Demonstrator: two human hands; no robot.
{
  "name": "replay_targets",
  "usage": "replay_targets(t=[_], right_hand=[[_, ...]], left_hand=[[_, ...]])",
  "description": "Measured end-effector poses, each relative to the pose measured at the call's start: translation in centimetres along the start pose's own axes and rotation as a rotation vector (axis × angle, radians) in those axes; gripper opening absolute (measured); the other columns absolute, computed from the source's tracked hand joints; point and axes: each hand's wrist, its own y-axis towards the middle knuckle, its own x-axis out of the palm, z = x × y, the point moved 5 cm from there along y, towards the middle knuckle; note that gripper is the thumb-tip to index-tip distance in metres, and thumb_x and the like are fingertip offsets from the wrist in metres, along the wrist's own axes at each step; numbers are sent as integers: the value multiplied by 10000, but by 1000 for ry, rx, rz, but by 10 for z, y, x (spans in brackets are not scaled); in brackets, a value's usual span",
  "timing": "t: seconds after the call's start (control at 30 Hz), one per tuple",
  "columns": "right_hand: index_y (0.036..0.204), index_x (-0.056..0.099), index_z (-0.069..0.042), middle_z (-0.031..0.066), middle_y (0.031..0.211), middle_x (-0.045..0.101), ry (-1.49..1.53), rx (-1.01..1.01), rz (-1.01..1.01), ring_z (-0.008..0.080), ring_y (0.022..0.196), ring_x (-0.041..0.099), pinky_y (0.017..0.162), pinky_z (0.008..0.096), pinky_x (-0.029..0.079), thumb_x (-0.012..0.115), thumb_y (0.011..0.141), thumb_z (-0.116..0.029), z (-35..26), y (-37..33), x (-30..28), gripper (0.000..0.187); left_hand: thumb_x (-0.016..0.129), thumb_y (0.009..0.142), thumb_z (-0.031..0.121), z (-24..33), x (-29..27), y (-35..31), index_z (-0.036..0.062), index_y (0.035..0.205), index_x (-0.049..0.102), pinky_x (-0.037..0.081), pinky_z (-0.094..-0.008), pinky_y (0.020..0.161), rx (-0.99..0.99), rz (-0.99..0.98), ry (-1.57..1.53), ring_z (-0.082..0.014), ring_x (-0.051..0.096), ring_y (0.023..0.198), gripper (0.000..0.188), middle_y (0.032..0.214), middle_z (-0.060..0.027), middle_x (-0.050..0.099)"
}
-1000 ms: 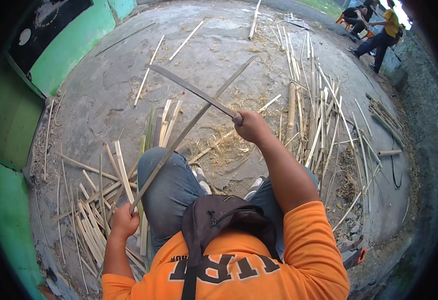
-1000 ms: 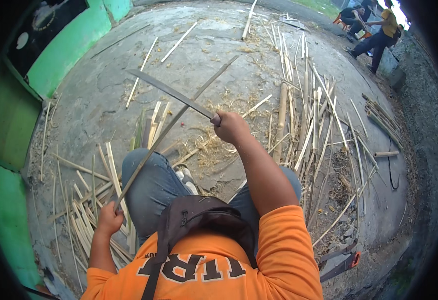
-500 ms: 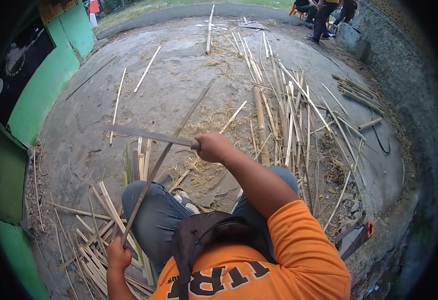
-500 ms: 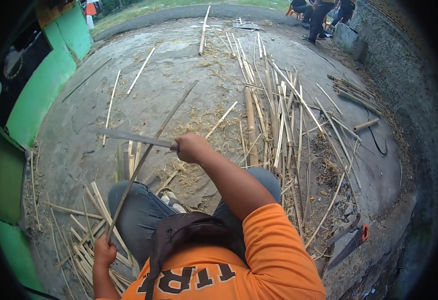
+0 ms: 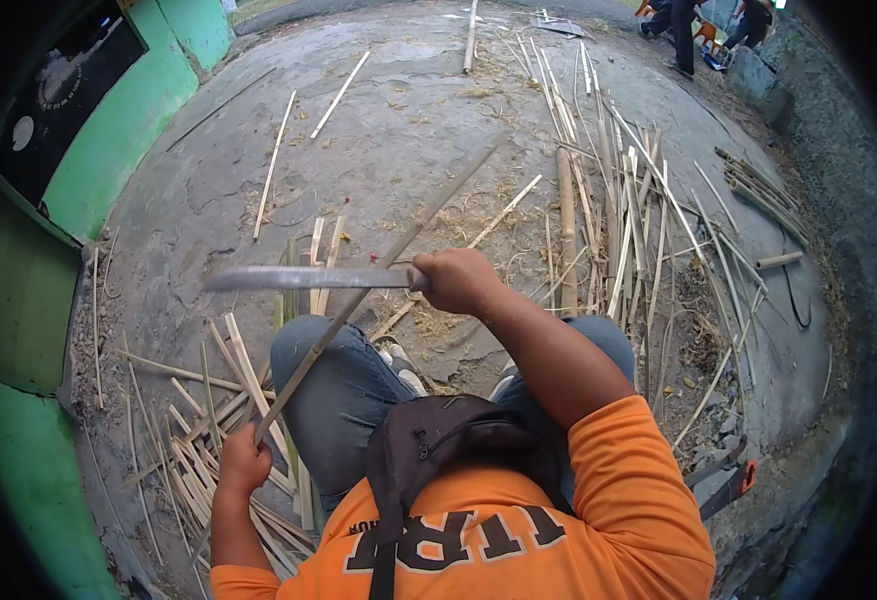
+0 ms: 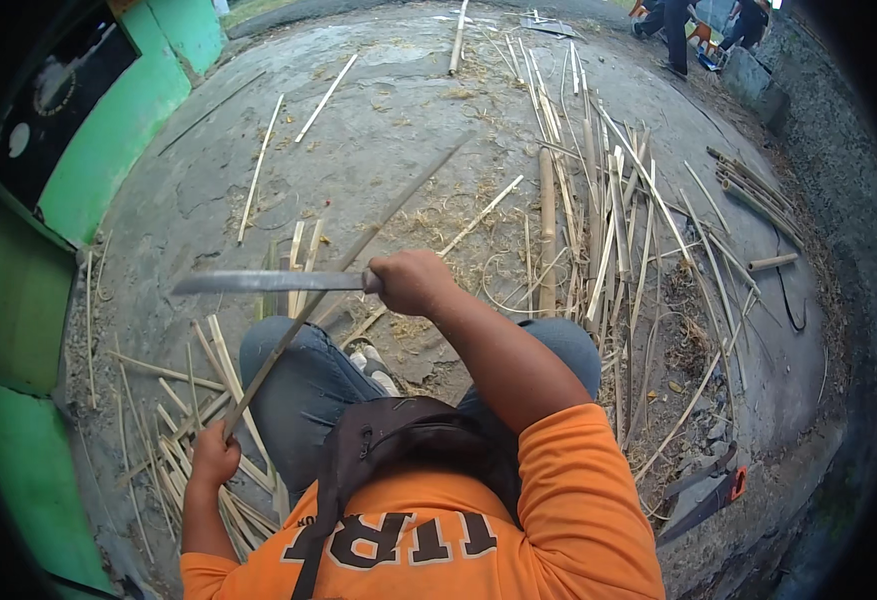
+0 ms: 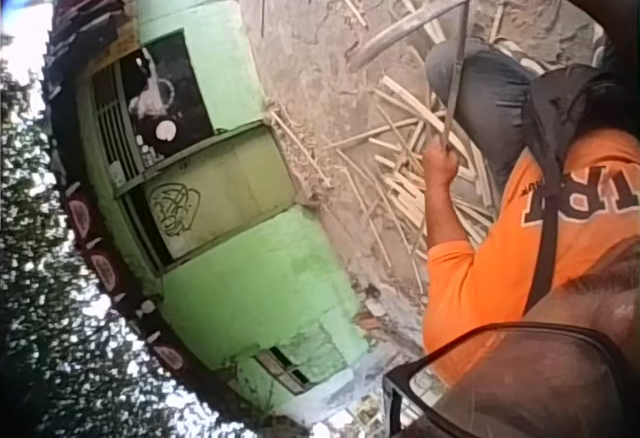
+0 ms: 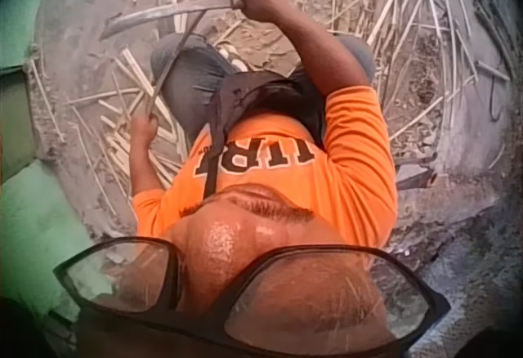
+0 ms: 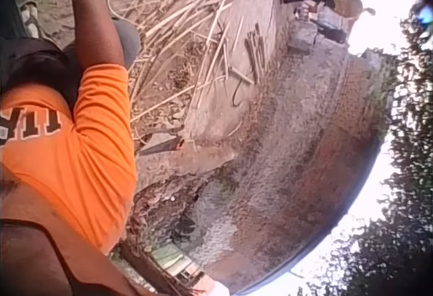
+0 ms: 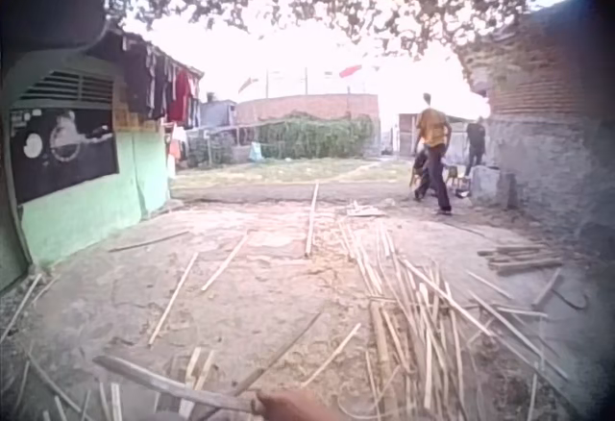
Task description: The person thins bamboo strips by hand using a large knife to scrape and shave down the surface of the strips.
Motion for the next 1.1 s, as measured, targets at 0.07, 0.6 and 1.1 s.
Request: replay_targets(t=[0.07, 0.6, 1.1], right_hand=[[921, 712, -154, 163, 853, 721, 154, 84, 168, 416, 843, 705, 717, 526, 556, 677, 884, -267, 18, 3, -5, 124], [915, 710, -151, 138, 851, 732, 24, -19, -40, 389, 836, 720, 725, 518, 563, 689, 831, -243, -13, -4, -23, 126], [946, 748, -155, 152, 918, 746, 124, 166, -73, 383, 910, 724, 773, 500, 577, 697, 823, -240, 9, 0, -18, 158]], left_hand=[[631, 832, 77, -1, 13, -7, -12, 833, 580, 490, -554, 664, 24, 49, -120, -526, 635, 773, 102, 765, -281, 650], [658, 793, 103, 1, 24, -51, 36, 758, 504, 448, -378, 573, -166, -188, -451, -184, 489, 582, 171, 624, -94, 526], [359, 1040, 733, -28, 38, -43, -9, 768, 558, 438, -393, 610, -210, -252, -465, -194, 519, 623, 815, 627, -86, 518]])
